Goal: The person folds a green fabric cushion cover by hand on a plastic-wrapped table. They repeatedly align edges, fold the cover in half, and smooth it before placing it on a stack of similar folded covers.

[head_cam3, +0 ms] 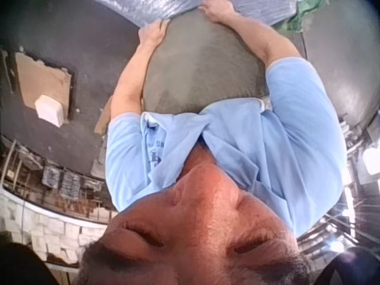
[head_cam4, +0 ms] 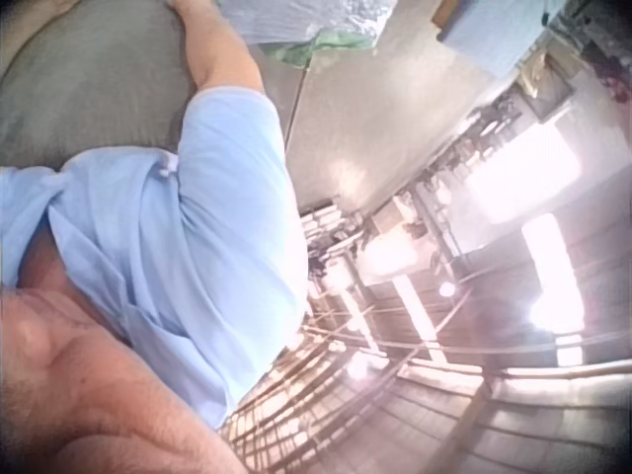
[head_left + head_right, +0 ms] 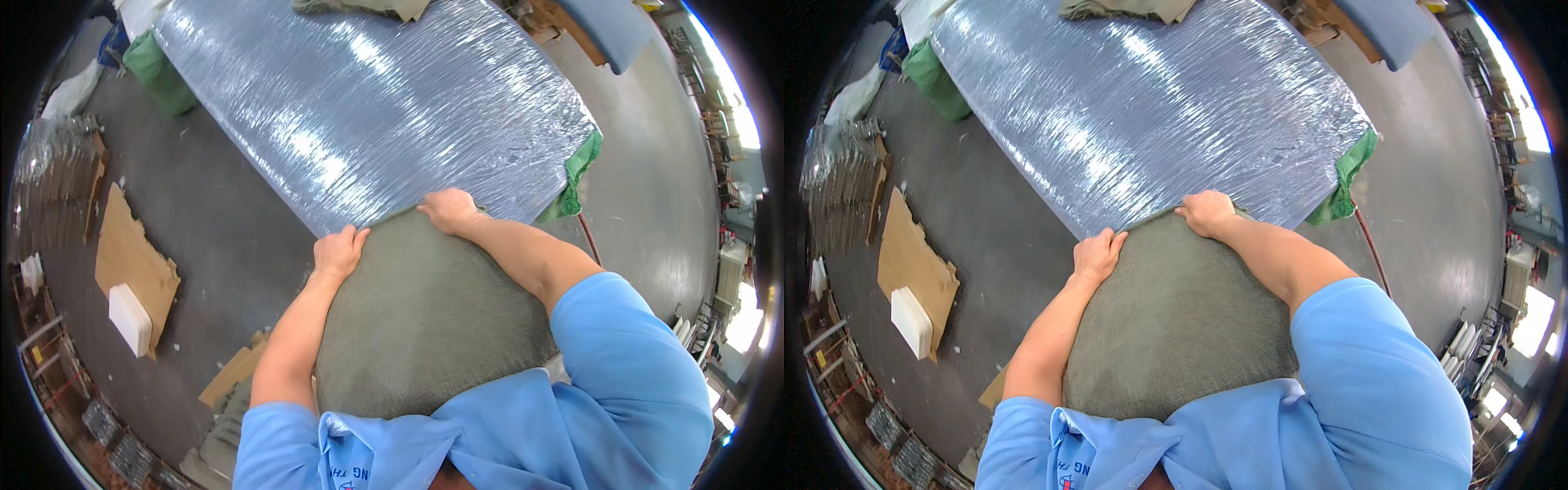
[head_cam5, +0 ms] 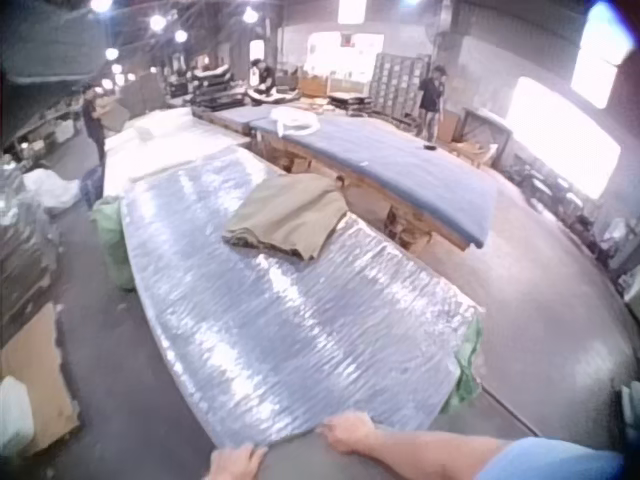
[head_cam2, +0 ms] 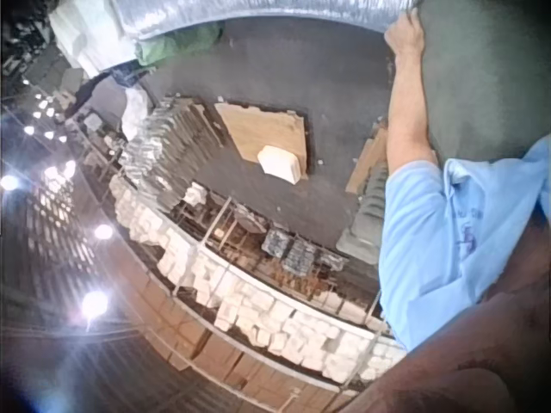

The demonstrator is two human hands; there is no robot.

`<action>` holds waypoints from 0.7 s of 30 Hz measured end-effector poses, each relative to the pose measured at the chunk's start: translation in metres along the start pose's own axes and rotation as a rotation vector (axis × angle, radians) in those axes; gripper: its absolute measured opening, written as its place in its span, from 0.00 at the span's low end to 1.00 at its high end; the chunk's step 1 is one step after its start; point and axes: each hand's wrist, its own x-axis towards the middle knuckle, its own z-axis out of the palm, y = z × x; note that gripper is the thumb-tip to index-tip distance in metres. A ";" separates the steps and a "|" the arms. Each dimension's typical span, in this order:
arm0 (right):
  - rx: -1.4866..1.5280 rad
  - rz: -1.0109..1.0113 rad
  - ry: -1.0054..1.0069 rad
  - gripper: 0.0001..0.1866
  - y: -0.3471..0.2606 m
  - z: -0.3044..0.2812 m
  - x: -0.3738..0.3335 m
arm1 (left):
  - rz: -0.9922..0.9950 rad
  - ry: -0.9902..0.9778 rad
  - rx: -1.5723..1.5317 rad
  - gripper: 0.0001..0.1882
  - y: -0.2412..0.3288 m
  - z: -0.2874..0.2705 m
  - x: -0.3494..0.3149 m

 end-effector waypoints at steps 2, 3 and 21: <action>-0.003 0.025 -0.037 0.25 -0.001 0.000 0.006 | -0.012 0.018 0.013 0.25 -0.005 0.005 0.003; 0.027 0.012 -0.001 0.25 -0.001 0.001 0.008 | -0.006 0.035 0.011 0.25 -0.008 0.007 0.005; 0.828 -0.131 -0.166 0.24 0.053 -0.204 -0.190 | -0.008 0.121 -1.209 0.22 -0.002 -0.111 -0.198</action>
